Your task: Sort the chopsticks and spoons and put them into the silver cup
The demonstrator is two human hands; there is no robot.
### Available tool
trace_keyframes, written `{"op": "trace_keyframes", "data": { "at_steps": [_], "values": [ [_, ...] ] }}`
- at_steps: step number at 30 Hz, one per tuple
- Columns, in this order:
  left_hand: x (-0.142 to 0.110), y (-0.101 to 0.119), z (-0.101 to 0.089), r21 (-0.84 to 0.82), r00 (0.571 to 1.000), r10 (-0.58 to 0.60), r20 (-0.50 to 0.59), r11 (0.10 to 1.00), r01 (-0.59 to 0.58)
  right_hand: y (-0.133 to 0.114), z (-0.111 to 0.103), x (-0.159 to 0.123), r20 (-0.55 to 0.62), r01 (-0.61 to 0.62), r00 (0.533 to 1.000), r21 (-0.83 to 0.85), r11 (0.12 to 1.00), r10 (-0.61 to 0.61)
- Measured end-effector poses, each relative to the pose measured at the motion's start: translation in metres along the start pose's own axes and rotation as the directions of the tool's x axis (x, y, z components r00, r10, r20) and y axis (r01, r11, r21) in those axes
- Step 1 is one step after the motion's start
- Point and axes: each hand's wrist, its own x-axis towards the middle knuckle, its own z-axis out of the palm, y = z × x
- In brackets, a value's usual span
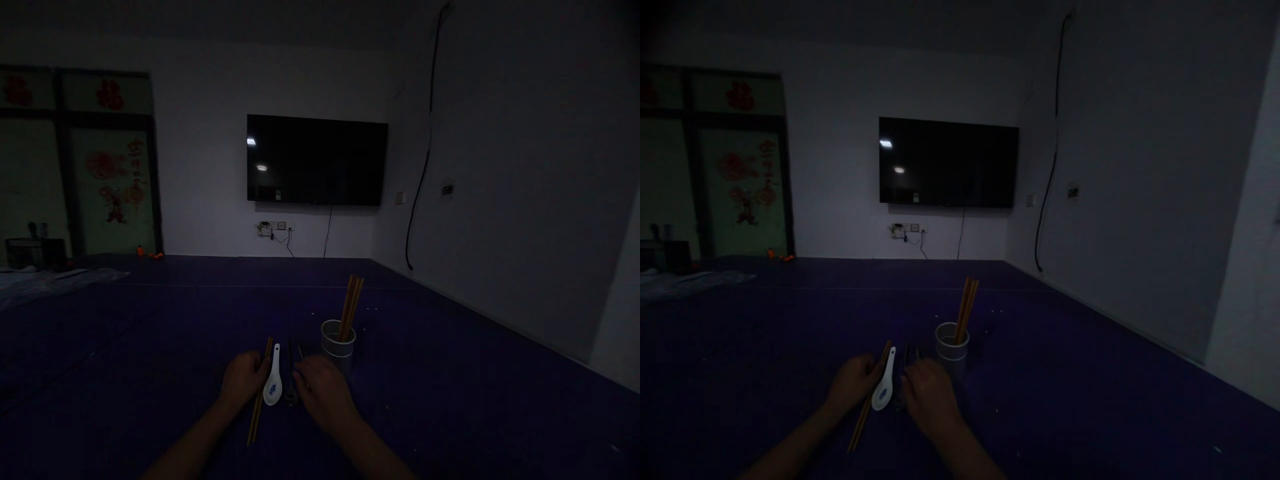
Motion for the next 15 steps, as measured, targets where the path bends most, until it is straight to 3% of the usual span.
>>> {"op": "trace_keyframes", "data": {
  "at_steps": [7, 15],
  "values": [
    [-0.006, -0.002, -0.003, -0.033, 0.999, -0.035, -0.005, 0.999, 0.034, -0.021, -0.005, -0.005, 0.192, -0.082, 0.98, 0.149, 0.985, 0.053],
    [-0.006, -0.001, -0.003, 0.014, 1.0, -0.008, -0.005, 1.0, 0.008, -0.018, -0.002, -0.006, 0.226, -0.192, 0.959, 0.081, 0.978, 0.17]
  ]
}}
